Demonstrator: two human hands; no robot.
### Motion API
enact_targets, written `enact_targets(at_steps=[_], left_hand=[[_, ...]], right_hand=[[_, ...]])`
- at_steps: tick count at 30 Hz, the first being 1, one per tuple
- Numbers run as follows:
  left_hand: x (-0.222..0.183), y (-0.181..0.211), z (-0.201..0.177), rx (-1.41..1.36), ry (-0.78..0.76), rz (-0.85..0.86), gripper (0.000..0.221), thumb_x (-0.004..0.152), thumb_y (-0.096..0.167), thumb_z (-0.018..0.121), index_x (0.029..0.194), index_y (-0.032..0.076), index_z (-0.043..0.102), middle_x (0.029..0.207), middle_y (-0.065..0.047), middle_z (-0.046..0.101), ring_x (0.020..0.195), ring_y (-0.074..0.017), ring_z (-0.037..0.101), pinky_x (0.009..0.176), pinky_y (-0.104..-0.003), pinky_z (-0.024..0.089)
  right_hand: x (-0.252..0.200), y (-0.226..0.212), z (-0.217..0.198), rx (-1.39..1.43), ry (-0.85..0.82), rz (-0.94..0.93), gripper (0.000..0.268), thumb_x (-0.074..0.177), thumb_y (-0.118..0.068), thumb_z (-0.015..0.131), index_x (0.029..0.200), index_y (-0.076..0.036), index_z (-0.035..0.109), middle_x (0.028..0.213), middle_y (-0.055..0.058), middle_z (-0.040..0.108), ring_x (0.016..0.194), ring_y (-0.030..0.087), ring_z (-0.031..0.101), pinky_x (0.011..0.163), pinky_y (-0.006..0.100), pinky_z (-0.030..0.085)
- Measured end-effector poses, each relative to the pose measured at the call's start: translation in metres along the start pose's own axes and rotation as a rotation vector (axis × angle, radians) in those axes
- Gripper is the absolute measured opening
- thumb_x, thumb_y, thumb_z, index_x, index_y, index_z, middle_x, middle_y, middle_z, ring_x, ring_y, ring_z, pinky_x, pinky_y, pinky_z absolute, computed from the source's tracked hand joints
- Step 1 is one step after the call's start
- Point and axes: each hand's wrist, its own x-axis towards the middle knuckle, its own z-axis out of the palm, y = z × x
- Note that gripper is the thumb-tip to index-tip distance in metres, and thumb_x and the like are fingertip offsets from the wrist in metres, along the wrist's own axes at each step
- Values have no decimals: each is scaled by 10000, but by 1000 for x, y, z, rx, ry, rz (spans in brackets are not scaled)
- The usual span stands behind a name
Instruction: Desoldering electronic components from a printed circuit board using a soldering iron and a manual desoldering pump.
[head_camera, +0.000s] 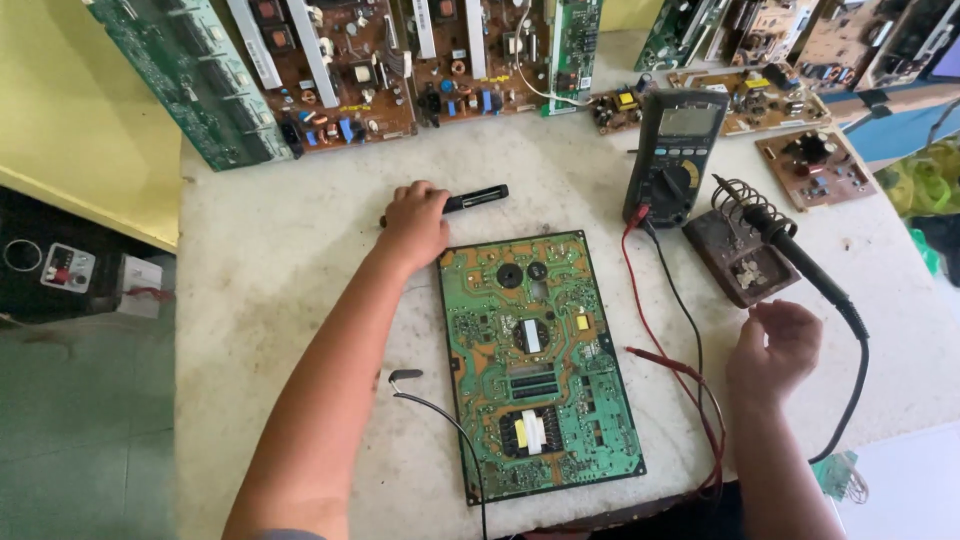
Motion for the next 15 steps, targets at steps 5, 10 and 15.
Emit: enact_targets(at_steps=[5,10,15], left_hand=[[-35,-6,-17,-303,347,87,240,1041,64,443,1263,-22,473,971,-199,554,704,-276,527,508,-401,462],[-83,-33,4,-977,633,93,303,956,361,523,1135,118,549,964,-20,581,806,-152,487,717,-324,397],[-156,-29,18,-1584,857,159,554,891,607,445,704,96,548,756,-40,529,763,-160,461,724,-324,330]], right_hand=[[-2,-9,3,-10,19,17,277,920,97,576,1139,-71,588,1036,89,677,941,176,655,844,295,571],[-2,-1,2,-17,23,1,280,922,111,566,1137,-64,600,1031,88,680,939,172,663,849,291,565],[1,18,1,-6,37,-34,248,902,85,601,1097,-64,635,1015,88,704,929,173,679,834,305,566]])
